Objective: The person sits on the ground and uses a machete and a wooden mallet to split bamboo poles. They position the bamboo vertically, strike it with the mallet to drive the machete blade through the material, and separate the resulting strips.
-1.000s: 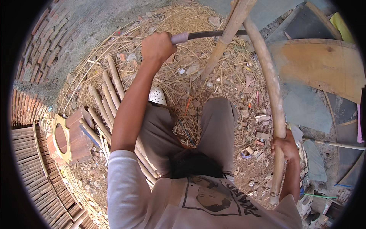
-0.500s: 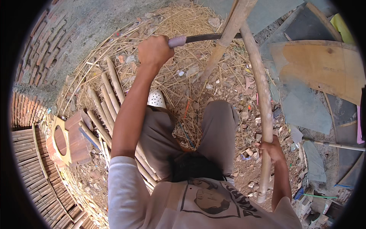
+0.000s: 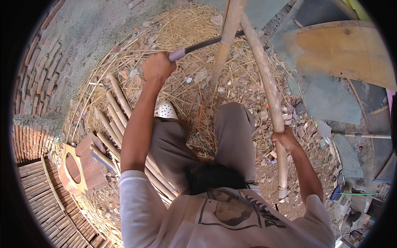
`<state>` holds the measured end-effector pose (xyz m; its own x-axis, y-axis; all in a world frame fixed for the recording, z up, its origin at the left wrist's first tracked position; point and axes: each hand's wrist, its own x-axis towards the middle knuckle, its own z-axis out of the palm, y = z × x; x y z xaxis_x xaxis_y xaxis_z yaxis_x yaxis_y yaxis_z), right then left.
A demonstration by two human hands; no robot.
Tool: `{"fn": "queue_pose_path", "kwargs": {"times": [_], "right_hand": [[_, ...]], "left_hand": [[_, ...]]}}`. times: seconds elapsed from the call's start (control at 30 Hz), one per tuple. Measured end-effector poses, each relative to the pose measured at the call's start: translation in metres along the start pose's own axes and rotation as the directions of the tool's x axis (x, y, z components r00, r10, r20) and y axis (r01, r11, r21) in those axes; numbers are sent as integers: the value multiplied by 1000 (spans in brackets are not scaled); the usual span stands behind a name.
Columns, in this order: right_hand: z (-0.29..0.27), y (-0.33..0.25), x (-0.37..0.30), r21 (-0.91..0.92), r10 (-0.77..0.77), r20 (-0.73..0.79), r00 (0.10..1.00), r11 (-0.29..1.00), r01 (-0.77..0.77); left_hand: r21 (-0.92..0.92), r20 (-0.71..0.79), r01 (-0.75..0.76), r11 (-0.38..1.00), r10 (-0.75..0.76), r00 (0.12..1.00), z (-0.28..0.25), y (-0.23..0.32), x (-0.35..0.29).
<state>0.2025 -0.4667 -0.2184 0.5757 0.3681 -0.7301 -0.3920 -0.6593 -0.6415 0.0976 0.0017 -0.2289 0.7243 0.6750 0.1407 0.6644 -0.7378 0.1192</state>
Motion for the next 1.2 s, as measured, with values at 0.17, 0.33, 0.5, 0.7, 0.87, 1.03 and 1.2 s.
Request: {"fn": "queue_pose_path", "kwargs": {"times": [0.17, 0.33, 0.5, 0.7, 0.87, 1.03, 1.2], "right_hand": [[-71, -89, -101, 47, -402, -315, 860, 898, 437], [-94, -120, -130, 117, -745, -475, 468, 474, 873], [-68, -89, -81, 192, -761, -456, 462, 423, 886], [3, 44, 42, -150, -256, -221, 941, 962, 226], [-21, 41, -26, -40, -177, -78, 981, 984, 174], [-42, -46, -136, 2, -527, -421, 738, 813, 582], [-28, -95, -126, 17, -817, -470, 334, 370, 929]], "left_hand": [[-45, -10, 17, 999, -17, 1000, -3, 27, 37], [-37, 16, -23, 999, 23, 1000, -3, 38, 32], [-21, -12, 13, 1000, -13, 1000, 4, 14, 14], [-45, -12, 11, 999, -11, 1000, 14, 0, 7], [-46, 2, 56, 997, -56, 998, 10, -22, -2], [-41, -9, 64, 997, -65, 998, 7, -21, -6], [-39, -10, 36, 999, -37, 999, 6, -22, -9]]}}
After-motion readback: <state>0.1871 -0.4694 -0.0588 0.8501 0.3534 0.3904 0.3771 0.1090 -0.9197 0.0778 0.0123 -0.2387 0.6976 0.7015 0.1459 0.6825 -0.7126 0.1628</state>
